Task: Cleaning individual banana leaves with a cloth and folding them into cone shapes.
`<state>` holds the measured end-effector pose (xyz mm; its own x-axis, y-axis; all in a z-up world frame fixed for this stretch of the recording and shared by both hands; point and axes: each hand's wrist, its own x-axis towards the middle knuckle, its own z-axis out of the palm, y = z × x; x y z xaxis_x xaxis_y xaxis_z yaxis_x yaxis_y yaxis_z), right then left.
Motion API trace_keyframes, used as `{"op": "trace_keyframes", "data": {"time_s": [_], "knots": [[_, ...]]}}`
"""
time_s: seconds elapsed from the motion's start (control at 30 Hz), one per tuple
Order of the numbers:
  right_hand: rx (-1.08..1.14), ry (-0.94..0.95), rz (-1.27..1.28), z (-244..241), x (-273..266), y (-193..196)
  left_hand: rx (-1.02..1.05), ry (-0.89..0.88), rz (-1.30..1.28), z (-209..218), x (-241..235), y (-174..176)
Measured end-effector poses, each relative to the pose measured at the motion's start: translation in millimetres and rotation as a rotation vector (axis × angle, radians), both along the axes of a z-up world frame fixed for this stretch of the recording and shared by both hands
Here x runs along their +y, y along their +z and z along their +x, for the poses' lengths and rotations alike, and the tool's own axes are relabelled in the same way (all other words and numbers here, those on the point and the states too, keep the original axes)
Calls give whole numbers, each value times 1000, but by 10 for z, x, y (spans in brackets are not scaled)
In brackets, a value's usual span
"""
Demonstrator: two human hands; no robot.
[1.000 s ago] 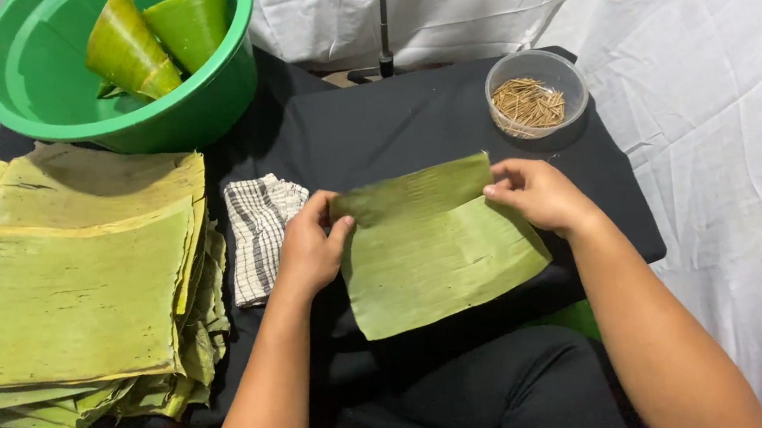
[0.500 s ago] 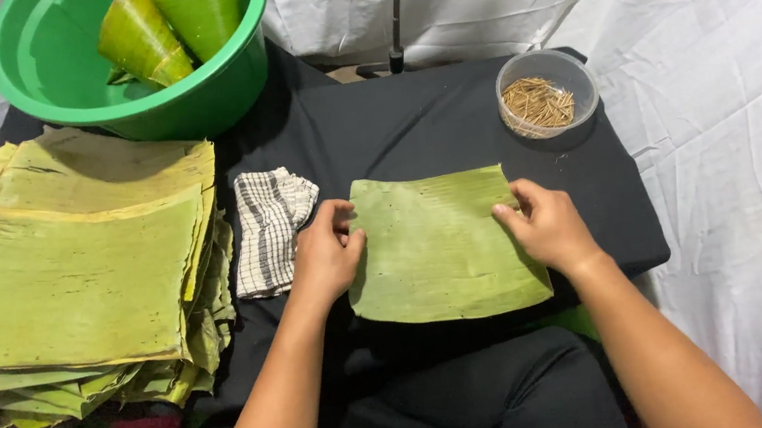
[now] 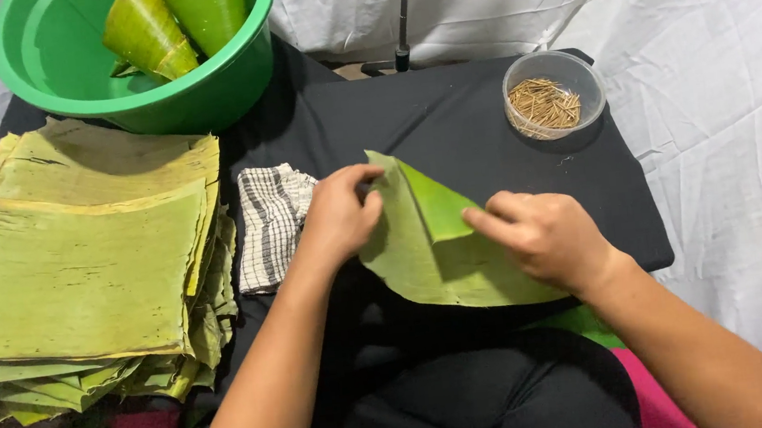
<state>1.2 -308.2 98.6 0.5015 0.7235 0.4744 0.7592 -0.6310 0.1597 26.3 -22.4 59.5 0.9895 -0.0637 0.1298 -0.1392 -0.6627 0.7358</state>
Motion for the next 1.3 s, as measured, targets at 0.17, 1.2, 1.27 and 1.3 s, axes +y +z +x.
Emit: {"op": "trace_keyframes", "data": {"time_s": [0.17,1.2,1.27,1.3], "knots": [[35,169,-262,-171,271,468,48,-179,52,104,-212,526],[1002,-62,335,-1,102,919,248,-556,-312,-699,-221,79],[1168,-85,407,100,42,841,310,-559,-378,-794,-278,-26],[1333,-109,483,153,3,807,374,-563,-443,-830,-313,-73]]}}
